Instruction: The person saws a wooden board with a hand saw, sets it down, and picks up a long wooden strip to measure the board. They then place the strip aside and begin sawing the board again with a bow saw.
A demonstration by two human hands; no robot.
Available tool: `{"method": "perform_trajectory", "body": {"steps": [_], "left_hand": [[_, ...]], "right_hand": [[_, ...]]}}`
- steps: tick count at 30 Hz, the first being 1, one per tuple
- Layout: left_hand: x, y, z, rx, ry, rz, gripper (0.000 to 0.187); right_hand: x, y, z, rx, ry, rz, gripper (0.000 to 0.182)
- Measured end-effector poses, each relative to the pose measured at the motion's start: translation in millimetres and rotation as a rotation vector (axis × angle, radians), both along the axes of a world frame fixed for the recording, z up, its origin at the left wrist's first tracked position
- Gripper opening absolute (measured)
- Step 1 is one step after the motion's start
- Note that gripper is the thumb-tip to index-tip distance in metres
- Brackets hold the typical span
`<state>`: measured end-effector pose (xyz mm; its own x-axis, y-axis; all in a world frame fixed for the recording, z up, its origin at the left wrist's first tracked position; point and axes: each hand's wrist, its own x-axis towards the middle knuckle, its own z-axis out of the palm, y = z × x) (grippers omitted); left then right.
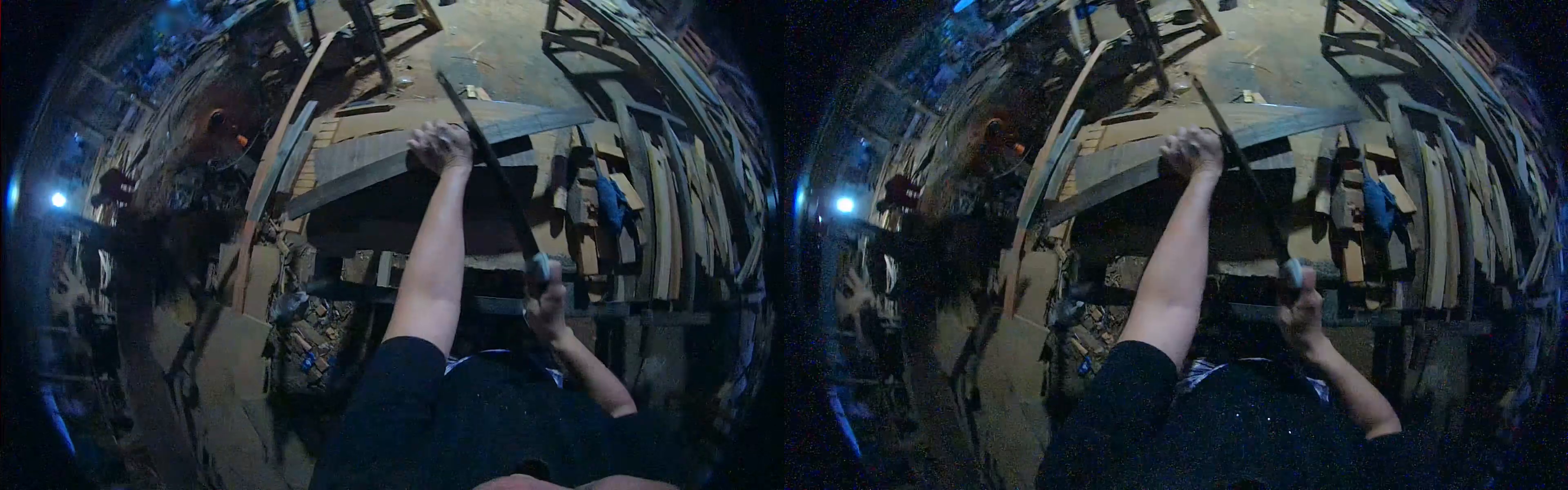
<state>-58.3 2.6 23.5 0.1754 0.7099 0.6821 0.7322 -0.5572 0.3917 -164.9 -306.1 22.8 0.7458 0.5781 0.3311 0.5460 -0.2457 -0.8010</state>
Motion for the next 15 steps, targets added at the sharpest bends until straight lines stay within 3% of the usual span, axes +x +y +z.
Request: {"method": "perform_trajectory", "body": {"steps": [1,3,6,7,8,9,10,13,14,15], "left_hand": [[-4,-2,9,-0.079,0.126,-0.027,0.026],[-10,-6,11,-0.074,0.094,-0.051,0.024],[-17,-10,11,0.041,0.064,-0.094,0.024],[-24,-17,16,0.1,0.088,-0.09,0.024],[-31,-22,25,-0.06,0.117,-0.194,0.03],[-30,-15,12,0.014,0.105,-0.314,0.03],[4,23,-55,-0.028,-0.06,-0.383,0.032],[-28,-9,2,0.204,-0.044,-0.481,0.035],[-39,-18,14,0.211,0.209,-0.34,0.035],[-42,-24,21,0.172,0.253,-0.33,0.035]], "right_hand": [[6,-9,-4,-0.002,-0.005,0.018,0.02],[18,-22,-10,-0.041,0.321,-0.068,0.016],[19,-28,41,0.028,0.231,-0.088,0.024],[31,-48,5,0.032,-0.013,-0.045,0.028],[34,-58,8,0.027,-0.036,-0.114,0.028],[38,-65,19,-0.007,-0.289,-0.146,0.03],[43,-74,30,-0.067,-0.538,-0.187,0.032],[50,-99,57,-0.218,-0.532,-0.392,0.033],[52,-105,63,-0.149,-0.291,-0.393,0.031],[55,-116,67,-0.054,-0.054,-0.375,0.028]]}}
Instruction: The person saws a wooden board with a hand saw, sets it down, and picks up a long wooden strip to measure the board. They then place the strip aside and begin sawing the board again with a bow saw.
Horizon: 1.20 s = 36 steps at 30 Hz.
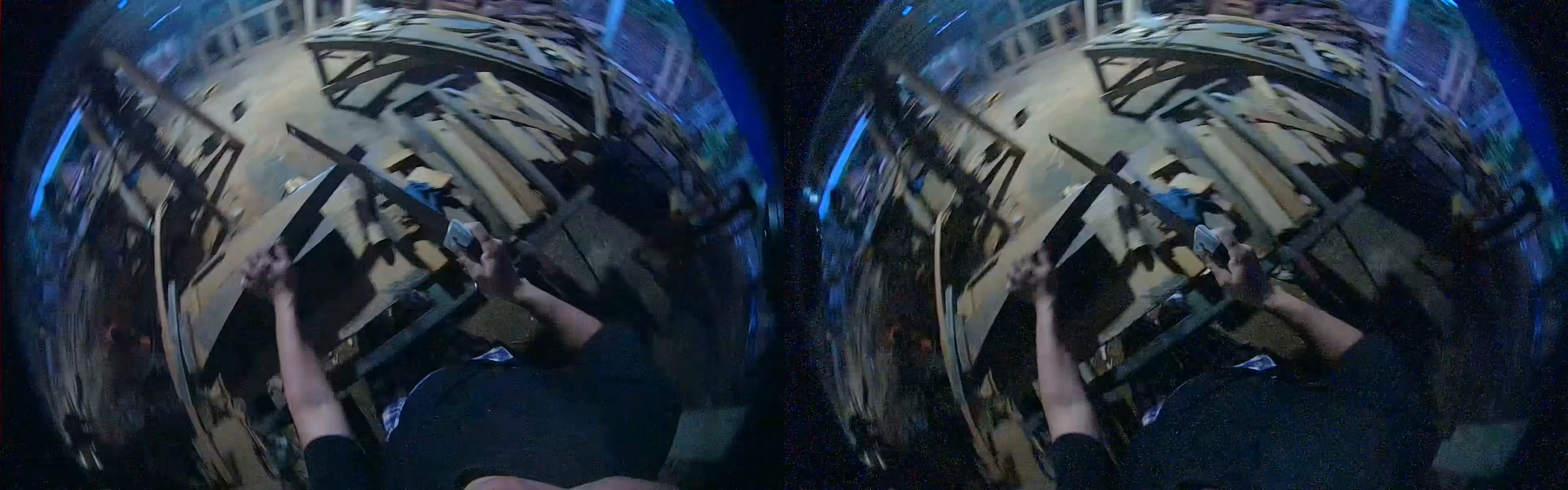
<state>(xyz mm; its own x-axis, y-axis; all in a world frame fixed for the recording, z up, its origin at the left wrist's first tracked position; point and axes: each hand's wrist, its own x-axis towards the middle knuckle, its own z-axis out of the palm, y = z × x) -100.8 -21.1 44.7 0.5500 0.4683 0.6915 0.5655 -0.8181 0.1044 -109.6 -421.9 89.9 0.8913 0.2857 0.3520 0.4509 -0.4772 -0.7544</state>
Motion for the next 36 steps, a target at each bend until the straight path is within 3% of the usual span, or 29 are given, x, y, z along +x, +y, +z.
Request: {"method": "perform_trajectory", "body": {"steps": [3,4,5,7,8,10,16,21,25,27,28,31,32,35,36], "left_hand": [[-3,-5,7,-0.05,0.064,0.006,0.036],[-4,-14,9,-0.082,0.084,0.025,0.036],[-4,-13,7,-0.073,0.084,0.013,0.036],[-1,-12,2,-0.046,0.114,0.07,0.037],[0,-11,5,-0.099,0.231,0.105,0.037],[1,-9,1,-0.082,0.218,0.096,0.036],[-2,-13,4,-0.082,0.201,0.089,0.035],[-6,-9,5,-0.098,0.278,0.043,0.04],[-7,-11,5,-0.102,0.289,0.062,0.041],[-8,-10,7,-0.128,0.289,0.029,0.041],[-7,-8,6,-0.133,0.285,0.043,0.041],[-10,-4,1,-0.107,0.274,-0.01,0.041],[-10,-5,5,-0.135,0.275,-0.03,0.041],[-11,-4,10,-0.172,0.32,-0.033,0.041],[-10,-3,11,-0.168,0.349,-0.031,0.041]], "right_hand": [[9,-32,-1,-0.031,-0.096,-0.136,0.029],[1,-43,38,-0.022,0.19,-0.189,0.029],[10,-51,33,-0.012,0.191,-0.201,0.029],[34,-81,12,-0.006,-0.199,-0.271,0.028],[48,-96,6,0.0,-0.198,-0.285,0.028],[76,-126,2,-0.237,-0.432,-0.44,0.027],[141,-186,4,-0.33,-0.393,-0.564,0.033],[192,-202,-5,-0.204,-0.501,-0.463,0.036],[255,-215,-32,-0.29,-0.495,-0.454,0.036],[291,-222,-55,-0.418,-0.672,-0.506,0.038],[289,-213,-42,-0.708,-0.497,-0.631,0.042],[358,-253,-88,-0.82,-0.579,-0.558,0.052],[346,-242,-63,-0.567,-0.251,-0.489,0.055],[347,-242,-66,-0.753,-0.435,-0.516,0.063],[354,-246,-76,-0.804,-0.369,-0.534,0.053]]}}
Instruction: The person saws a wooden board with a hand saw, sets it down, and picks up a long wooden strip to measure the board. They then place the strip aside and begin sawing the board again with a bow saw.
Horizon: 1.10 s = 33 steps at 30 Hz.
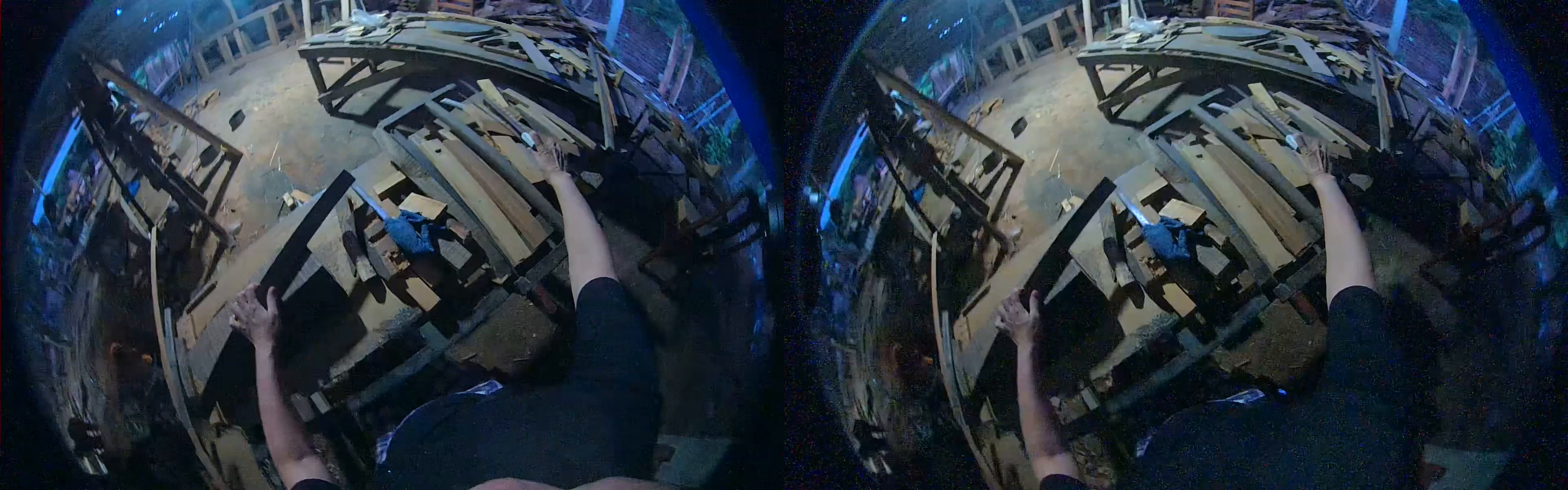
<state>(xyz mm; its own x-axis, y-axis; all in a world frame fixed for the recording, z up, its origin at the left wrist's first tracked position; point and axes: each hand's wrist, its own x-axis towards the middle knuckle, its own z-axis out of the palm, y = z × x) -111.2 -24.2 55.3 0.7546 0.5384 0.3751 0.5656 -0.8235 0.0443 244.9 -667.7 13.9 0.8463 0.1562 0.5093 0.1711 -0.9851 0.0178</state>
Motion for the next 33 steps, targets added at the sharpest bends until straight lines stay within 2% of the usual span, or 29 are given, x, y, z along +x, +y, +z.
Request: {"method": "perform_trajectory", "body": {"steps": [1,3,4,7,8,9,13,15,17,20,21,22,23,25,27,28,29,31,33], "left_hand": [[0,2,2,-0.017,0.016,0.018,0.041],[-2,7,7,-0.054,-0.03,-0.124,0.039],[-3,7,11,-0.069,-0.017,-0.109,0.039],[-4,11,14,-0.082,-0.04,-0.16,0.033],[-5,12,13,-0.162,-0.048,-0.205,0.03],[-7,13,12,-0.242,-0.056,-0.253,0.027],[-18,-16,27,-0.112,-0.124,-0.38,0.022],[-25,-35,35,0.022,-0.278,-0.564,0.024],[-32,-49,40,0.03,-0.259,-0.631,0.024],[-49,-77,55,0.016,-0.243,-0.772,0.025],[-57,-87,60,-0.01,-0.246,-0.853,0.025],[-64,-95,64,-0.007,-0.254,-0.843,0.025],[-71,-102,68,-0.029,-0.216,-0.886,0.028],[-83,-115,69,-0.056,-0.213,-0.933,0.034],[-95,-125,74,-0.023,-0.268,-0.906,0.041],[-97,-128,67,0.042,-0.378,-0.861,0.039],[-110,-140,85,0.029,-0.448,-0.81,0.038],[-119,-139,94,0.037,-0.555,-0.74,0.038],[-135,-140,93,-0.004,-0.575,-0.587,0.034]], "right_hand": [[-1,5,0,-0.017,0.016,0.018,0.053],[-17,15,13,-0.024,0.185,-0.205,0.056],[-20,19,22,-0.049,0.392,-0.283,0.058],[-28,32,32,-0.002,0.374,-0.301,0.057],[-40,44,42,-0.112,0.239,-0.265,0.055],[-43,58,52,-0.117,0.243,-0.258,0.055],[-78,136,86,0.067,-0.014,0.312,0.064],[-156,196,133,-0.014,-0.19,0.567,0.067],[-211,229,153,-0.047,-0.225,0.768,0.07],[-268,250,166,-0.047,-0.16,0.881,0.073],[-283,252,168,-0.08,-0.154,0.931,0.067],[-296,254,169,-0.115,-0.148,0.985,0.061],[-305,251,160,-0.122,-0.155,0.999,0.061],[-317,233,136,-0.077,0.158,0.909,0.041],[-339,220,132,0.012,0.211,0.901,0.032],[-352,215,126,0.093,0.202,0.886,0.03],[-364,209,120,0.174,0.2,0.874,0.028],[-367,192,90,0.421,0.436,0.677,0.026],[-369,185,91,0.392,0.486,0.508,0.024]]}}
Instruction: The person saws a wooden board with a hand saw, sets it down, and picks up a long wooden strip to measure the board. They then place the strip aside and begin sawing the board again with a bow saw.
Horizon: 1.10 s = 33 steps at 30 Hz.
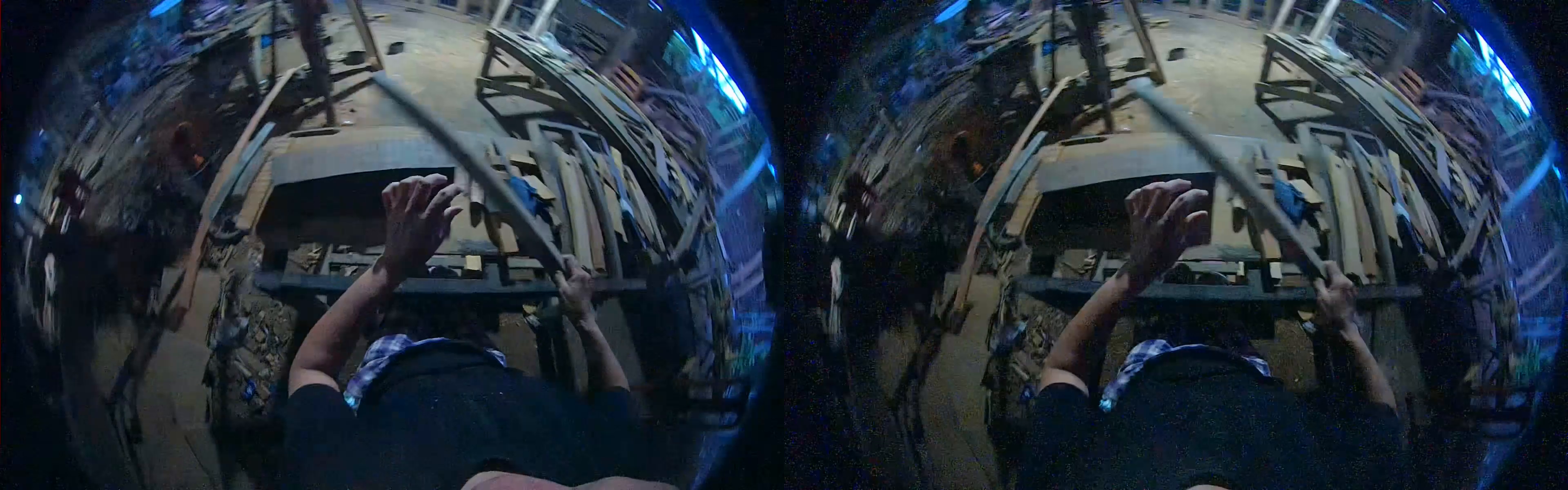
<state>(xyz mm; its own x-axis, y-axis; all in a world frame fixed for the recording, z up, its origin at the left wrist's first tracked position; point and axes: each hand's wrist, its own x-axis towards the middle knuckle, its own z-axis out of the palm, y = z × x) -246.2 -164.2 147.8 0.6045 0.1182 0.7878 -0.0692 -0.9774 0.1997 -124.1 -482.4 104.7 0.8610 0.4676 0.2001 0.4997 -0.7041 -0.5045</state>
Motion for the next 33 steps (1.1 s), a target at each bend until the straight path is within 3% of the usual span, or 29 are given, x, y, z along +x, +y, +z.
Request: {"method": "perform_trajectory", "body": {"steps": [1,3,6,7,10,12,13,14,15,16,17,18,19,20,22,23,24,25,26,28,30,31,33], "left_hand": [[-9,7,-6,0.003,-0.007,0.034,0.034],[-24,23,-24,-0.064,0.004,0.085,0.033],[-62,54,-49,-0.245,0.109,0.248,0.034],[-71,70,-64,-0.281,0.132,0.33,0.037],[-113,118,-90,-0.345,0.155,0.609,0.033],[-136,176,-138,-0.381,0.077,0.681,0.031],[-151,202,-152,-0.404,-0.003,0.716,0.03],[-168,219,-153,-0.426,-0.057,0.758,0.027],[-183,228,-145,-0.378,0.009,0.96,0.026],[-199,253,-155,-0.333,-0.103,0.934,0.024],[-213,291,-182,-0.305,-0.175,0.995,0.022],[-225,300,-169,-0.4,-0.114,1.121,0.023],[-239,315,-162,-0.371,-0.085,1.133,0.025],[-254,353,-193,-0.554,-0.286,0.942,0.028],[-282,413,-225,-0.522,-0.148,1.099,0.032],[-278,387,-174,-0.474,0.132,1.299,0.037],[-288,412,-194,-0.397,0.177,1.355,0.042],[-279,397,-148,-0.658,0.362,1.312,0.048],[-297,432,-176,-0.68,0.389,1.287,0.052],[-290,440,-163,-0.791,0.532,1.306,0.058],[-287,452,-163,-0.826,0.655,1.247,0.061],[-288,457,-162,-0.862,0.76,1.196,0.065],[-277,445,-150,-0.931,0.71,1.183,0.067]], "right_hand": [[2,-3,-4,0.003,-0.007,0.034,0.024],[13,-9,-23,0.093,0.169,-0.18,0.028],[58,-31,-83,0.226,0.262,-0.181,0.033],[60,-31,-90,0.285,0.191,-0.078,0.032],[46,-10,-66,0.291,0.366,-0.158,0.036],[61,-9,-82,0.433,0.54,-0.204,0.034],[106,-31,-125,0.348,0.44,-0.143,0.026],[112,-29,-129,0.335,0.455,-0.135,0.026],[114,-27,-132,0.301,0.453,-0.128,0.027],[117,-27,-133,0.27,0.45,-0.126,0.027],[127,-31,-133,0.083,0.414,-0.101,0.029],[120,-25,-127,0.081,0.426,-0.109,0.029],[103,-13,-110,-0.021,0.246,-0.128,0.033],[95,-3,-93,-0.125,0.063,-0.143,0.038],[95,2,-83,-0.169,0.062,-0.164,0.045],[94,2,-80,-0.211,0.058,-0.181,0.054],[94,3,-79,-0.215,0.067,-0.194,0.054],[93,3,-76,-0.284,0.038,-0.128,0.054],[93,5,-70,-0.354,0.011,-0.062,0.055],[88,29,-44,-0.496,0.092,-0.122,0.059],[87,55,-24,-0.563,0.433,-0.259,0.062],[96,44,-32,-0.574,0.441,-0.266,0.062],[123,6,-63,-0.593,0.428,-0.157,0.065]]}}
